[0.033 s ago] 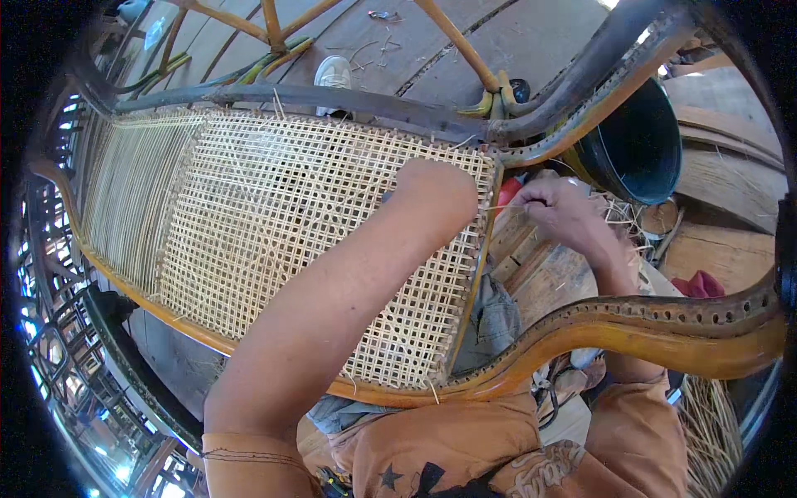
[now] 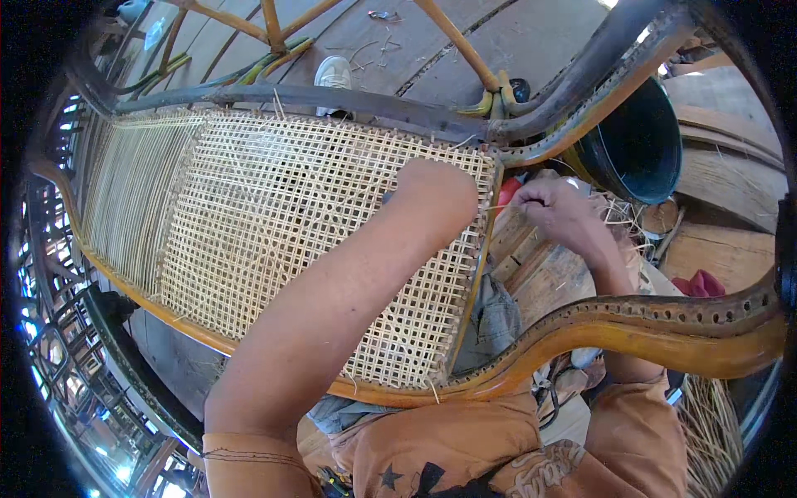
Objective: Weaving a rattan chair using strips and a small weaving tool.
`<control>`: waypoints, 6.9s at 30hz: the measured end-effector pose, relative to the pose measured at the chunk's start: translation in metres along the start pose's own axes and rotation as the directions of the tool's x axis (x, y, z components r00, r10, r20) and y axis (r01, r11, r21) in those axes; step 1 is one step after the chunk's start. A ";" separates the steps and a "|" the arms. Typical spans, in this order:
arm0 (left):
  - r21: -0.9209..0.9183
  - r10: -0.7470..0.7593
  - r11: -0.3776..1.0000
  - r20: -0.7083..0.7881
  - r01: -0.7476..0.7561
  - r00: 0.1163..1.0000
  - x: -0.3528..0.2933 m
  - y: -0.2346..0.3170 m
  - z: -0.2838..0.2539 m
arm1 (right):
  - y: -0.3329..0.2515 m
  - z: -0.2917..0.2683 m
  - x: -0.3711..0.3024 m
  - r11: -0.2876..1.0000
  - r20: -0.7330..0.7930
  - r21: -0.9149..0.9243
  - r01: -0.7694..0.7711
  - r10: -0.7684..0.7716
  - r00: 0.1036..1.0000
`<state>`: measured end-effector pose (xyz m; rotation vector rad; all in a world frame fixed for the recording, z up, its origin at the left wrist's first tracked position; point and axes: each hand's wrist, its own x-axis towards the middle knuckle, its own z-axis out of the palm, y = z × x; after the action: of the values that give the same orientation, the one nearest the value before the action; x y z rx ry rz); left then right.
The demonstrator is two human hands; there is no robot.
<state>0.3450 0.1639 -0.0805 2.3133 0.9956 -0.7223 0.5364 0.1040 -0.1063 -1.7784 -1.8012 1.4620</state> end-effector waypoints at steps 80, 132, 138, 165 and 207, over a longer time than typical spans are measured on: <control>-0.047 0.020 0.999 -0.037 -0.022 0.999 0.000 -0.013 0.010 | -0.012 0.037 -0.009 0.994 -0.067 -0.105 0.032 -0.039 0.997; -0.249 -0.440 0.882 -0.135 0.400 0.888 -0.079 -0.069 0.051 | -0.023 0.022 0.032 0.491 0.359 -0.645 0.586 -0.482 0.799; -0.249 -0.435 0.886 -0.162 0.390 0.886 -0.081 -0.069 0.052 | -0.019 0.016 0.036 0.451 0.379 -0.628 0.635 -0.535 0.755; -0.514 -0.570 0.767 -0.275 0.383 0.774 -0.140 -0.062 0.069 | 0.003 0.009 0.012 0.951 -0.061 -0.308 -0.039 0.021 0.998; -0.534 -0.688 0.689 -0.271 0.490 0.673 -0.204 -0.096 0.094 | 0.003 0.004 0.035 0.840 0.039 -0.524 0.139 -0.140 0.989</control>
<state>0.1272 0.0619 -0.0406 1.7633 1.9885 -0.1258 0.5267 0.1311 -0.1269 -1.8046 -2.4479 0.9618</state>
